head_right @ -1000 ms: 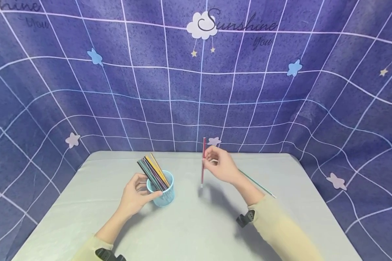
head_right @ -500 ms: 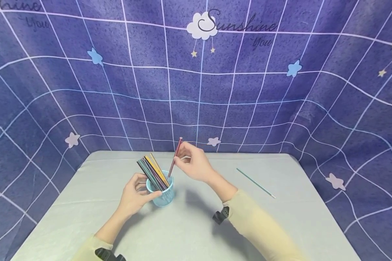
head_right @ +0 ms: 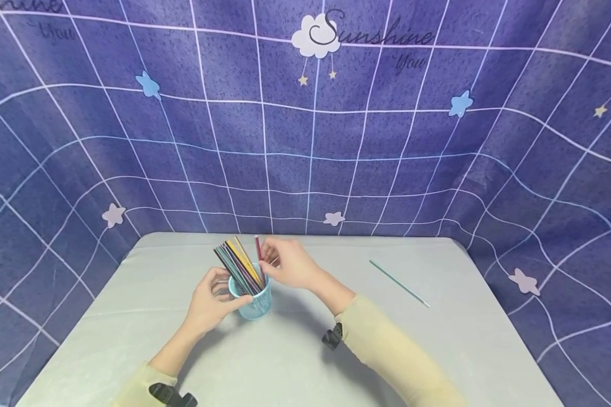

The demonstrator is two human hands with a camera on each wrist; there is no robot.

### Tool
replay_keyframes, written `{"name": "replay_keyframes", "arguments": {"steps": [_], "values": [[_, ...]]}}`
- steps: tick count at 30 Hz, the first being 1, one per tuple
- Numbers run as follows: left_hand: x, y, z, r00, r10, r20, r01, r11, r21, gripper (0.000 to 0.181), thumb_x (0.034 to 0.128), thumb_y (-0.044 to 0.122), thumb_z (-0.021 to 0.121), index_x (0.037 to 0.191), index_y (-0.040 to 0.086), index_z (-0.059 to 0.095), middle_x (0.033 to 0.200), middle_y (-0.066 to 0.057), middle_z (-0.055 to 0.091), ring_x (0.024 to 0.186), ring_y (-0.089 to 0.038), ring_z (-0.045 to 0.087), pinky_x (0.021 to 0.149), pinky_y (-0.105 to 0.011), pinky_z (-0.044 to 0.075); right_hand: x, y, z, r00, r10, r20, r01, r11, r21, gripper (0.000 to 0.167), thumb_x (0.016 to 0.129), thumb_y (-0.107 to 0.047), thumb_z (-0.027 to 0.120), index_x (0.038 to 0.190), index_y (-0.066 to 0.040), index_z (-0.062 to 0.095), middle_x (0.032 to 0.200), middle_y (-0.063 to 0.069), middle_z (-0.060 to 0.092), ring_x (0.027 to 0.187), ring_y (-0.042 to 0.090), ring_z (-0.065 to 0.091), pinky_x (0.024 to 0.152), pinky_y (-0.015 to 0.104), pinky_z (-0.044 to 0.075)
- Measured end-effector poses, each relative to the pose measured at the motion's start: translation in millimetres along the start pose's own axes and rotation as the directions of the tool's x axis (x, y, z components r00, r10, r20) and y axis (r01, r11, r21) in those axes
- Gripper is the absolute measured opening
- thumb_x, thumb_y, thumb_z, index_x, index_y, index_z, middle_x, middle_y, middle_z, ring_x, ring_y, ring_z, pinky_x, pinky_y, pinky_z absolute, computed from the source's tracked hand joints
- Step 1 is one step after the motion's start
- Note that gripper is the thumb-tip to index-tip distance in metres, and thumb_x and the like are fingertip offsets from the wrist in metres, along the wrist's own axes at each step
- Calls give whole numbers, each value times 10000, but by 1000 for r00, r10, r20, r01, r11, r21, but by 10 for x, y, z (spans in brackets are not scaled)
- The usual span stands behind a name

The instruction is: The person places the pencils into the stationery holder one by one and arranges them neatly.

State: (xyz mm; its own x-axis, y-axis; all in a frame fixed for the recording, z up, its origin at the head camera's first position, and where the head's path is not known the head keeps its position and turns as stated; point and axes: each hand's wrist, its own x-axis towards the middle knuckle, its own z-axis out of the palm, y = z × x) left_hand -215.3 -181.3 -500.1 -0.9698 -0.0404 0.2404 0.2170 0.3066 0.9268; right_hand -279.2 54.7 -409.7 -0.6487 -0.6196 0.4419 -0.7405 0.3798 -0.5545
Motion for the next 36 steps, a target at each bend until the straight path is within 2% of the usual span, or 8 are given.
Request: {"name": "replay_keyframes", "arguments": {"steps": [3, 9, 16, 20, 26, 32, 36], "values": [[-5, 3, -5, 1000, 5, 2, -5, 1000, 2, 683, 723, 204, 1010, 1231, 79, 572, 1260, -148, 711, 1087, -320, 758, 906, -369, 687, 38, -27, 47, 1000, 7, 24, -5, 997, -72, 85, 932, -58, 739, 959, -64, 658, 879, 58, 782, 807, 150, 762, 723, 209, 667], [-17, 25, -20, 1000, -1, 6, 1, 1000, -14, 662, 732, 192, 1006, 1217, 71, 572, 1244, -161, 715, 1091, -336, 756, 909, -403, 689, 104, -98, 168, 996, 53, 79, -41, 989, -141, 101, 919, -45, 755, 925, -72, 658, 885, 61, 795, 805, 148, 770, 724, 119, 620], [-32, 49, -33, 1000, -9, 14, 9, 1000, -22, 651, 744, 178, 997, 1223, 65, 570, 1261, -165, 703, 1101, -343, 754, 919, -402, 685, 183, -166, 271, 994, 56, 91, -35, 976, -217, 89, 923, -45, 752, 878, -58, 676, 838, 68, 813, 749, 150, 789, 653, 121, 613], [-33, 63, -30, 1000, -3, 15, 3, 1000, -18, 650, 740, 182, 1000, 1219, 71, 575, 1256, -160, 700, 1082, -327, 759, 907, -386, 688, 220, -177, 310, 995, 54, 83, -30, 964, -266, 96, 941, -54, 758, 877, -49, 687, 832, 75, 815, 731, 151, 790, 624, 121, 611], [-34, 70, -19, 1000, -14, 9, 14, 1000, -23, 652, 727, 176, 1007, 1208, 72, 579, 1235, -159, 702, 1067, -324, 762, 894, -369, 687, 232, -175, 357, 995, 86, 54, -66, 952, -298, 100, 940, -53, 767, 880, -43, 687, 849, 92, 813, 748, 162, 793, 630, 123, 620], [-25, 55, -14, 1000, -11, 11, 11, 1000, -20, 651, 726, 186, 1008, 1198, 75, 574, 1245, -157, 699, 1073, -324, 765, 889, -353, 686, 212, -172, 357, 993, 118, 27, -106, 953, -284, 59, 938, -41, 744, 903, -46, 697, 863, 79, 814, 757, 151, 785, 656, 157, 634], [-12, 38, -15, 1000, -12, 3, 12, 1000, -6, 660, 714, 201, 1015, 1188, 91, 569, 1244, -134, 699, 1067, -308, 766, 887, -345, 683, 190, -168, 261, 994, 113, -7, -111, 957, -267, 35, 924, -24, 723, 933, -51, 703, 867, 64, 804, 771, 143, 771, 698, 184, 643]]}}
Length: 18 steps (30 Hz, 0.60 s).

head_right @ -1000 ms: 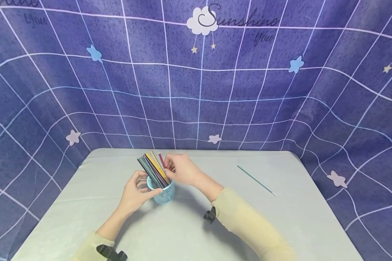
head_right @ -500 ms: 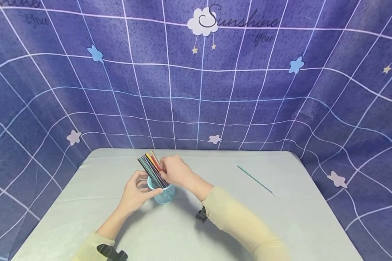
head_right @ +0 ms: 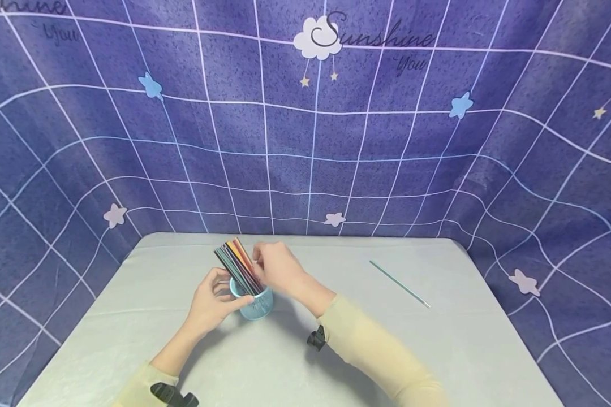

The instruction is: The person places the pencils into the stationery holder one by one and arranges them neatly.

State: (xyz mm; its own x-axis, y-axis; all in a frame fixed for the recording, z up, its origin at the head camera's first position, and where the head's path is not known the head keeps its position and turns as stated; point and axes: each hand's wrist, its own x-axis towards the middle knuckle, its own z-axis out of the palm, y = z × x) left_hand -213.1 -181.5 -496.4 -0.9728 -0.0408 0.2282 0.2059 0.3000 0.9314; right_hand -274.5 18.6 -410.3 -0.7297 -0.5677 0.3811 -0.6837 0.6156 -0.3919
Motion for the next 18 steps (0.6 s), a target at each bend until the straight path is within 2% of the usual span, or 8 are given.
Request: {"name": "replay_keyframes", "arguments": {"steps": [5, 8, 13, 18], "values": [[0, -10, 3, 1000, -1, -5, 1, 1000, 0, 657, 710, 203, 1018, 1188, 94, 579, 1243, -137, 701, 1067, -312, 763, 903, -377, 685, -34, 171, -199, 993, -43, -114, 44, 999, 7, 57, 890, -9, 732, 933, -34, 704, 828, 69, 785, 734, 158, 752, 670, 167, 626], [-7, -2, 6, 1000, -3, -4, 3, 1000, -7, 652, 711, 195, 1017, 1186, 91, 582, 1247, -143, 699, 1073, -319, 759, 911, -395, 684, -68, 306, -370, 986, -39, -163, 41, 999, 8, 63, 883, -5, 732, 940, -22, 710, 819, 83, 782, 725, 182, 753, 663, 200, 643], [-17, 7, 2, 1000, -8, -1, 8, 1000, -15, 652, 712, 185, 1015, 1190, 87, 582, 1257, -141, 689, 1085, -318, 753, 920, -399, 681, -180, 589, -670, 977, 6, -215, -11, 1000, -21, 62, 882, -13, 729, 943, -9, 719, 847, 109, 788, 752, 221, 766, 693, 319, 678], [-17, 1, 4, 1000, -11, -5, 10, 1000, -15, 650, 717, 182, 1012, 1192, 80, 581, 1255, -144, 681, 1086, -316, 752, 919, -374, 679, -335, 882, -950, 967, 77, -244, -92, 995, -49, 65, 892, -37, 740, 955, -26, 727, 869, 97, 791, 765, 218, 763, 728, 374, 681]]}}
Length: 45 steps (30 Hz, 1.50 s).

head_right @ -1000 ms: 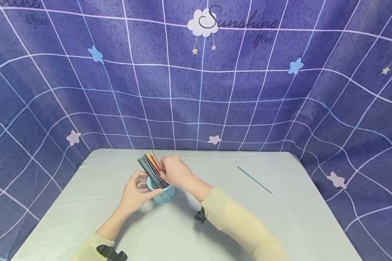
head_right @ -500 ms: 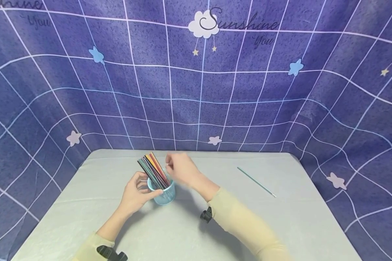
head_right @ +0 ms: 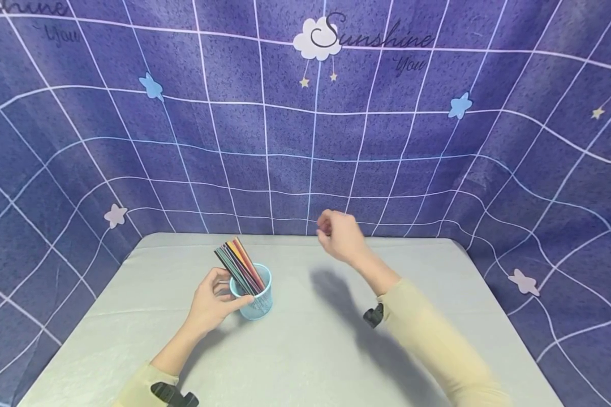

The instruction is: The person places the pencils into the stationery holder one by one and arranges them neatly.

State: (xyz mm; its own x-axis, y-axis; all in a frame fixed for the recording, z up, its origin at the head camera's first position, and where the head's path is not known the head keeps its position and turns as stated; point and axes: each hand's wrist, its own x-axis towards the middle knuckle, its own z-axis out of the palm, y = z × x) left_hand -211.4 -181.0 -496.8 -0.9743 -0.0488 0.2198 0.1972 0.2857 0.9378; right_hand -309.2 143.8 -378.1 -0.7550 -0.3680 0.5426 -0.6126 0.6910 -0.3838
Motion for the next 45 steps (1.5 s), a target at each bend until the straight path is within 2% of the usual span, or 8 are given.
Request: {"name": "replay_keyframes", "arguments": {"steps": [7, 13, 19, 24, 33, 36, 40, 45], "values": [[0, -13, -6, 1000, -4, -4, 4, 1000, 7, 659, 712, 185, 1014, 1193, 75, 577, 1250, -143, 681, 1074, -302, 750, 919, -377, 681, -143, 312, -307, 996, 92, 9, -91, 994, -65, 118, 901, -71, 739, 1010, -24, 743, 889, 114, 798, 806, 274, 771, 794, 473, 663], [-3, -34, -19, 1000, 3, 2, -3, 1000, 8, 666, 710, 195, 1016, 1203, 85, 583, 1260, -132, 693, 1067, -292, 751, 902, -364, 684, -334, 610, -406, 989, 147, 12, -145, 983, -113, 142, 904, -59, 722, 1036, -12, 745, 897, 139, 804, 811, 307, 776, 789, 518, 653], [-16, -40, -26, 1000, 5, 1, -5, 1000, -2, 661, 714, 187, 1014, 1204, 80, 584, 1265, -143, 694, 1075, -300, 750, 901, -370, 685, -536, 902, -413, 985, 172, 18, -168, 976, -142, 141, 891, -35, 706, 1017, 9, 750, 893, 148, 812, 763, 300, 780, 761, 517, 644], [-19, -38, -29, 1000, 0, -2, 0, 1000, -14, 655, 711, 171, 1014, 1200, 82, 587, 1268, -144, 697, 1077, -309, 749, 904, -388, 687, -667, 1061, -416, 977, 209, 42, -200, 967, -156, 178, 898, -54, 698, 1050, 27, 743, 893, 161, 806, 764, 316, 784, 764, 522, 651], [-25, -27, -32, 1000, -4, -3, 4, 1000, -30, 659, 712, 158, 1011, 1211, 78, 589, 1268, -157, 700, 1081, -329, 749, 901, -383, 686, -872, 1281, -350, 945, 299, 134, -271, 943, -194, 330, 926, -110, 702, 1193, 84, 691, 979, 221, 803, 801, 329, 791, 825, 561, 651], [-30, -30, -33, 1000, -5, -5, 5, 1000, -29, 663, 710, 161, 1013, 1216, 82, 592, 1262, -156, 701, 1078, -321, 748, 911, -415, 685, -932, 1343, -321, 936, 316, 157, -282, 937, -206, 320, 918, -119, 714, 1166, 82, 702, 980, 229, 799, 827, 356, 783, 843, 574, 641], [-34, -32, -30, 1000, -7, -10, 7, 999, -33, 661, 702, 159, 1017, 1206, 84, 596, 1255, -152, 702, 1068, -312, 747, 904, -431, 687, -1012, 1403, -294, 935, 304, 182, -262, 939, -225, 262, 904, -120, 742, 1092, 62, 732, 939, 211, 802, 870, 402, 772, 878, 594, 623], [-16, -19, -12, 1000, -5, -4, 5, 1000, -22, 659, 700, 176, 1020, 1202, 90, 602, 1254, -144, 708, 1071, -302, 747, 898, -391, 685, -1119, 1425, -259, 929, 292, 228, -241, 944, -227, 211, 891, -118, 767, 1023, 45, 752, 869, 159, 799, 808, 335, 766, 823, 540, 637]]}}
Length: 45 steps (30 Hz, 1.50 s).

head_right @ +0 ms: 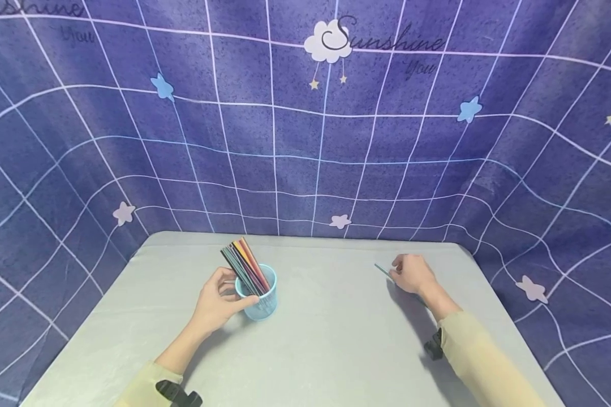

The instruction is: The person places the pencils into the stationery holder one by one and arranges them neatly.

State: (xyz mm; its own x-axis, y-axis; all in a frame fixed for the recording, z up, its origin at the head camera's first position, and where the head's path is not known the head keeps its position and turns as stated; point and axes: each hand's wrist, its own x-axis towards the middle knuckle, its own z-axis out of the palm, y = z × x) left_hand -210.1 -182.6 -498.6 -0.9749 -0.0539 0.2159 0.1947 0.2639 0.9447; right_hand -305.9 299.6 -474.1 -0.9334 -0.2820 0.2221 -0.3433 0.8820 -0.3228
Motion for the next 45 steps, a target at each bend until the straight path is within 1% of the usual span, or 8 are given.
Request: {"name": "replay_keyframes", "arguments": {"steps": [5, 9, 14, 20, 27, 34, 39, 45], "values": [[15, 13, 10, 1000, 0, 6, 0, 1000, 13, 660, 701, 181, 1020, 1202, 90, 600, 1259, -138, 709, 1071, -286, 748, 889, -338, 681, -51, 38, 87, 1000, 19, 23, -18, 999, -46, 193, 849, -113, 796, 978, 26, 755, 823, 113, 786, 744, 266, 740, 754, 488, 643], [28, 13, 15, 1000, 3, 8, -3, 1000, 5, 657, 707, 175, 1017, 1205, 89, 596, 1253, -139, 701, 1067, -290, 749, 899, -379, 686, -56, 64, 133, 999, 37, 11, -36, 997, -73, 159, 827, -89, 792, 945, 14, 759, 820, 106, 779, 771, 302, 741, 787, 517, 649], [21, 2, 12, 1000, -1, 4, 1, 1000, 13, 665, 699, 180, 1022, 1204, 91, 598, 1246, -138, 705, 1065, -287, 751, 884, -334, 683, -59, 47, 189, 998, 57, 12, -56, 996, -69, 63, 829, -41, 771, 884, -12, 776, 779, 70, 769, 735, 261, 710, 747, 493, 642], [18, 9, 20, 1000, 0, 2, 0, 1000, 0, 663, 697, 174, 1022, 1199, 90, 599, 1247, -136, 707, 1067, -287, 750, 873, -312, 678, -36, -20, 182, 999, 44, -1, -44, 997, -56, 51, 827, -24, 754, 870, -24, 780, 757, 55, 766, 695, 227, 695, 706, 462, 642], [19, 1, 22, 1000, -9, 5, 9, 1000, 3, 669, 692, 178, 1025, 1197, 91, 596, 1260, -143, 704, 1071, -296, 751, 872, -299, 678, 121, -303, 24, 995, -28, -91, 31, 999, 27, 98, 853, -24, 714, 931, 6, 764, 810, 105, 790, 741, 266, 754, 726, 466, 644], [12, -2, 21, 1000, -1, 3, 1, 1000, -1, 656, 708, 174, 1015, 1206, 86, 597, 1264, -143, 699, 1064, -288, 750, 875, -320, 684, 325, -854, -43, 983, -71, -170, 99, 982, 162, 113, 906, -55, 724, 1004, -16, 763, 858, 93, 797, 739, 210, 754, 708, 387, 664], [14, -5, 21, 1000, -2, 5, 2, 1000, 0, 659, 708, 175, 1016, 1205, 79, 594, 1259, -149, 699, 1052, -279, 751, 860, -290, 679, 409, -1365, -89, 961, -109, -255, 190, 928, 319, 127, 918, -20, 728, 1044, -15, 741, 888, 109, 787, 784, 223, 757, 706, 310, 688], [16, -18, 12, 1000, 3, 0, -3, 1000, 4, 663, 703, 179, 1019, 1203, 85, 595, 1252, -145, 704, 1054, -284, 751, 855, -268, 674, 442, -1942, -186, 922, -131, -366, 313, 808, 500, 158, 925, 20, 718, 1079, -2, 689, 917, 130, 757, 829, 199, 734, 737, 242, 677]]}}
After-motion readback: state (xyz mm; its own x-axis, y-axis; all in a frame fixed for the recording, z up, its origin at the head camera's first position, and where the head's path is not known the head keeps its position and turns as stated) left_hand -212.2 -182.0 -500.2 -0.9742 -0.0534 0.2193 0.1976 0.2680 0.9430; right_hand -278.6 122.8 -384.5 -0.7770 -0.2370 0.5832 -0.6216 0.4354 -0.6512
